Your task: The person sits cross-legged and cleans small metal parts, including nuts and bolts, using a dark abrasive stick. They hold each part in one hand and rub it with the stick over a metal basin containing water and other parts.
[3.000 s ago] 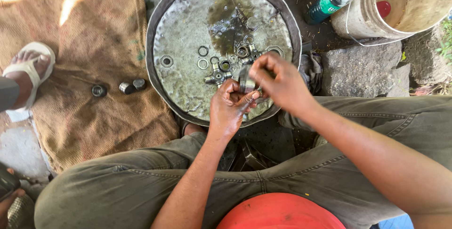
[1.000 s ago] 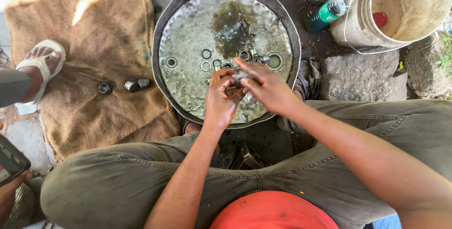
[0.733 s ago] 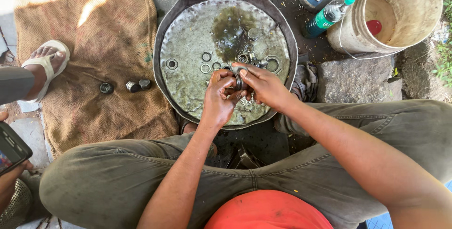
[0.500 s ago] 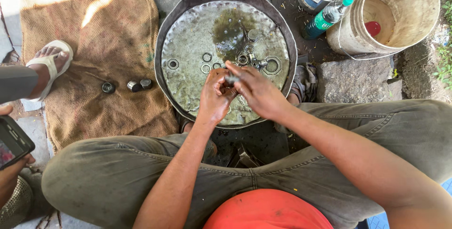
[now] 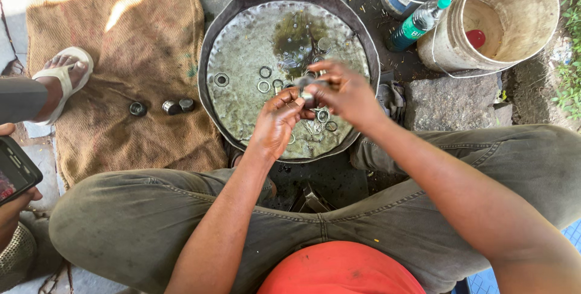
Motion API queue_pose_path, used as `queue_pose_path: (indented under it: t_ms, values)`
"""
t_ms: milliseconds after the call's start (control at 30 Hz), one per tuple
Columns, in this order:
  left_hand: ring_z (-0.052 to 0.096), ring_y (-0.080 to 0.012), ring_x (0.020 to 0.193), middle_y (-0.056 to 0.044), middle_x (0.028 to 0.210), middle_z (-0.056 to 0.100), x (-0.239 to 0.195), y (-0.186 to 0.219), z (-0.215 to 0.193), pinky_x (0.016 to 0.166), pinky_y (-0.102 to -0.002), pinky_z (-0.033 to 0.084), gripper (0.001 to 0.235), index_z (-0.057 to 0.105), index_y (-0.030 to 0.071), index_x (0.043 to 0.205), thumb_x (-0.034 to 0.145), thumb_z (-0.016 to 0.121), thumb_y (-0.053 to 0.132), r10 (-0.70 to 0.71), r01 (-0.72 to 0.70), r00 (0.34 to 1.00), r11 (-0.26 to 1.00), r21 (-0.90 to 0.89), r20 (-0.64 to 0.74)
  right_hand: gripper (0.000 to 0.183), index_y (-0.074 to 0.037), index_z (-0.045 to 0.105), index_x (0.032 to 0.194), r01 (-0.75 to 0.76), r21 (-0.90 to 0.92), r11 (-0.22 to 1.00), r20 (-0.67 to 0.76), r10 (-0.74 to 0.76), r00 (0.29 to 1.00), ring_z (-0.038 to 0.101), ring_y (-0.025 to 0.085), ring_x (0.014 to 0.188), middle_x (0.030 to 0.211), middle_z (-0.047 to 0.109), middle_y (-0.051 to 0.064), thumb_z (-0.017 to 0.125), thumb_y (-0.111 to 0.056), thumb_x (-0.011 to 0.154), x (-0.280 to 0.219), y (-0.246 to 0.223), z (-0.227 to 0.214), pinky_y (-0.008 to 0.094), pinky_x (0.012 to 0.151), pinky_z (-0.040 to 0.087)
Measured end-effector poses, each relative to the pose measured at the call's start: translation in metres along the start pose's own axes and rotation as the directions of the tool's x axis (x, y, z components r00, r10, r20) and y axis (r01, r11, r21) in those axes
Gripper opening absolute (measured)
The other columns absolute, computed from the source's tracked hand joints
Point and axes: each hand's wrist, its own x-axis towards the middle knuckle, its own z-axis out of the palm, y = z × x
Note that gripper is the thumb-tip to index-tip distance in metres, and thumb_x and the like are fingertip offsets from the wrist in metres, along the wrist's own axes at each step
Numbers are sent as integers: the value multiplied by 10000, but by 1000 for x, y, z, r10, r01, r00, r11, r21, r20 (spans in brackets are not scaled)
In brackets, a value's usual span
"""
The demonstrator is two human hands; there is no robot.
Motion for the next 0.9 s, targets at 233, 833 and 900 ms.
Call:
queue_pose_path:
  t_ms: [233,833,900]
  values:
    - [694,-266,924,-149,1077,696,-5,7,10,769,-412,552,312,603,-46,1201,1089,476,216,26,-32,999,972,-232,-32,161,-41,711,1093,160,391,906,-26,-163,986,678,78,786,984,719,24,696,-133,962,1,-4,-17,245,655,551]
    - [633,-182,873,-86,997,657,-5,-10,11,789,-359,535,199,593,45,1109,1078,506,221,-16,0,996,983,-186,-85,109,-76,733,997,667,-399,629,20,-721,692,708,256,907,1012,713,96,747,-148,916,-32,-23,13,371,808,572]
    - [641,-186,878,-94,991,657,-7,-7,9,786,-363,528,201,596,46,1072,1079,504,224,-26,15,996,992,-127,-86,95,-87,740,1001,586,-338,736,20,-617,787,723,192,878,1022,744,75,766,-155,939,-22,-22,8,322,786,588]
